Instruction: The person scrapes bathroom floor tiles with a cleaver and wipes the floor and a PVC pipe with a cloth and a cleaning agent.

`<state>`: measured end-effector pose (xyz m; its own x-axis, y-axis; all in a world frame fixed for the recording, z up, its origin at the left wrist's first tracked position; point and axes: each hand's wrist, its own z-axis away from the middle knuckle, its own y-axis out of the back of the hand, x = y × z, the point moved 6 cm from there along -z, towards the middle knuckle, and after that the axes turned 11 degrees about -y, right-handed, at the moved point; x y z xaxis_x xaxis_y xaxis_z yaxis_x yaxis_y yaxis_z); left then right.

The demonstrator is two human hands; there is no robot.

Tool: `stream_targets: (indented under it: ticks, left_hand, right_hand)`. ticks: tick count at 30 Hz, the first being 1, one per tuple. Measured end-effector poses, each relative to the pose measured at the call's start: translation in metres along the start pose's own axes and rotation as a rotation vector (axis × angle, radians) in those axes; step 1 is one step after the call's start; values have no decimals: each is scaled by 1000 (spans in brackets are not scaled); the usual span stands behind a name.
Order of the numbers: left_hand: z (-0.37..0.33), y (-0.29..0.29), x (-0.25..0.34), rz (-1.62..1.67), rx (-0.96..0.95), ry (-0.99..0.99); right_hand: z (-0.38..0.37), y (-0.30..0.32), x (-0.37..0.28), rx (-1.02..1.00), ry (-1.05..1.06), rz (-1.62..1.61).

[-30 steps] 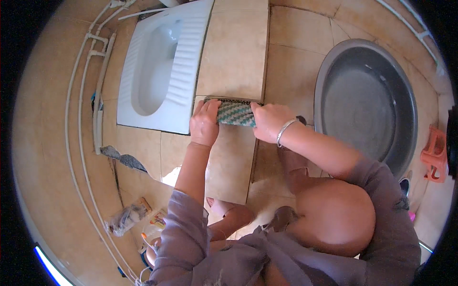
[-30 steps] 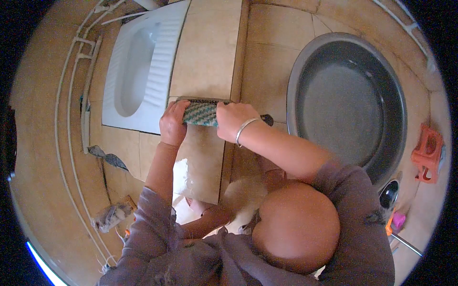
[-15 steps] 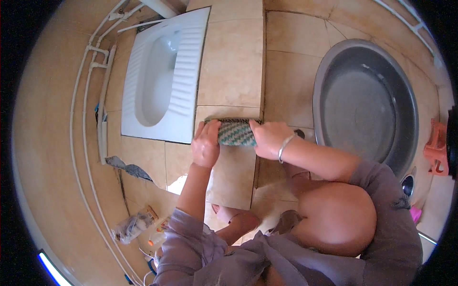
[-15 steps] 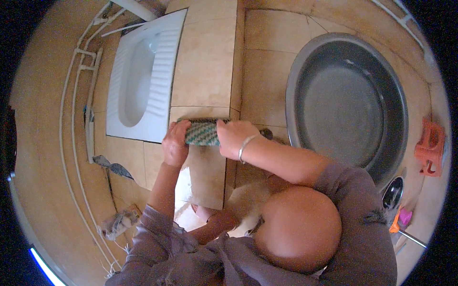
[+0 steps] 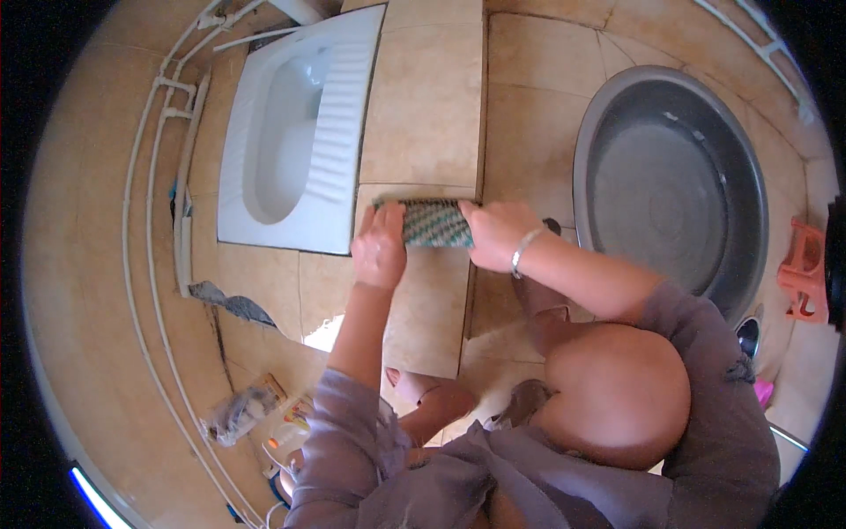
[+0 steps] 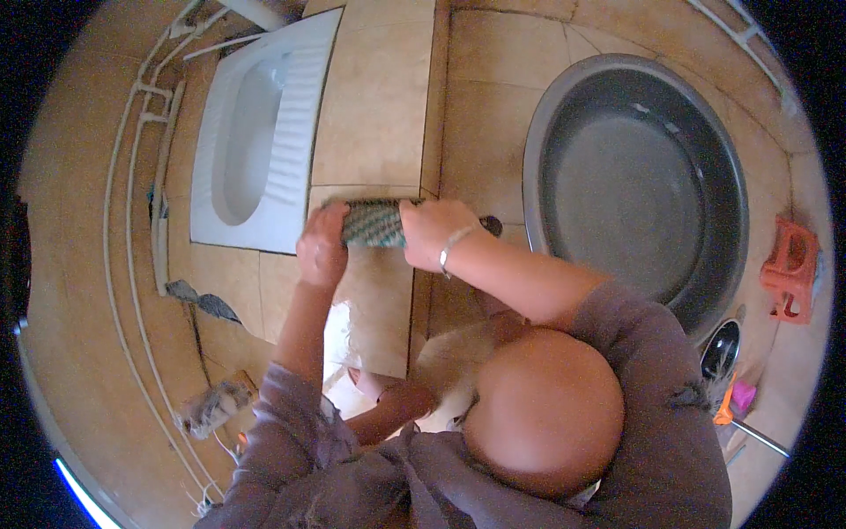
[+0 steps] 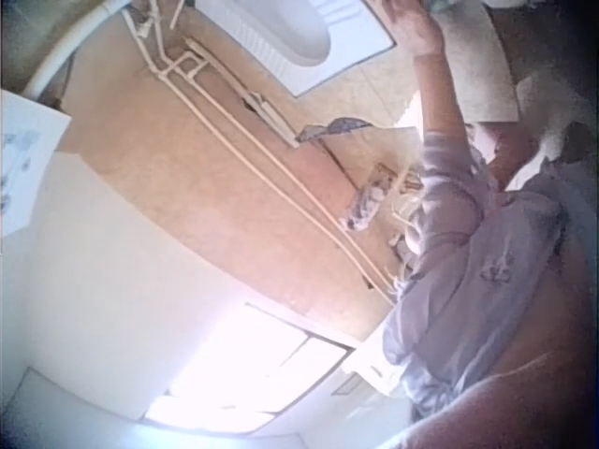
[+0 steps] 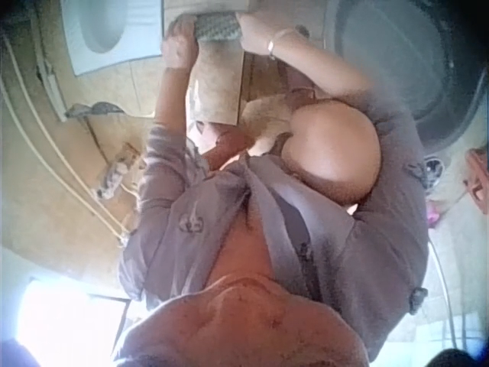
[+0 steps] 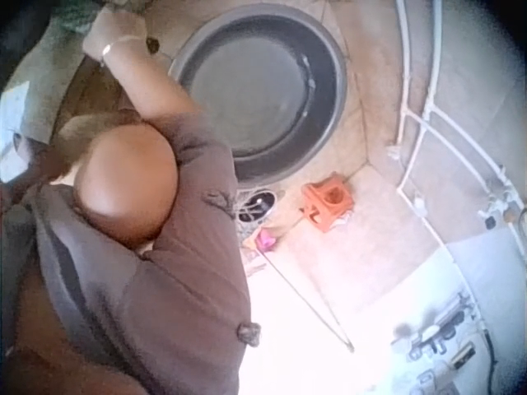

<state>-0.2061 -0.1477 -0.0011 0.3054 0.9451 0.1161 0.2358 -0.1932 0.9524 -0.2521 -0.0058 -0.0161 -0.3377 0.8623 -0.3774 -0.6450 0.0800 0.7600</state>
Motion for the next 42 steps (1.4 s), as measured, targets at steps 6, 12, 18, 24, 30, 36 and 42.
stream_targets:
  ticks: [6, 12, 18, 24, 30, 36, 42]
  left_hand:
    - [-7, 1, -11, 26, 37, 3]
    - [-5, 1, -5, 9, 60, 0]
    - [3, 11, -2, 19, 70, -17]
    - [4, 4, -21, 23, 41, 14]
    - [-2, 5, -22, 24, 10, 53]
    - [3, 5, -21, -6, 66, 20]
    - [4, 11, -20, 2, 97, -33]
  right_hand:
    - [-2, 17, -6, -23, -15, -36]
    - [-10, 8, -1, -47, -16, -26]
    - [3, 1, -10, -32, 10, -37]
    - [1, 9, -19, -47, 7, -64]
    - [-13, 10, -18, -30, 38, -65]
    - [-17, 3, -16, 0, 53, -41]
    - [-7, -1, -20, 3, 3, -55]
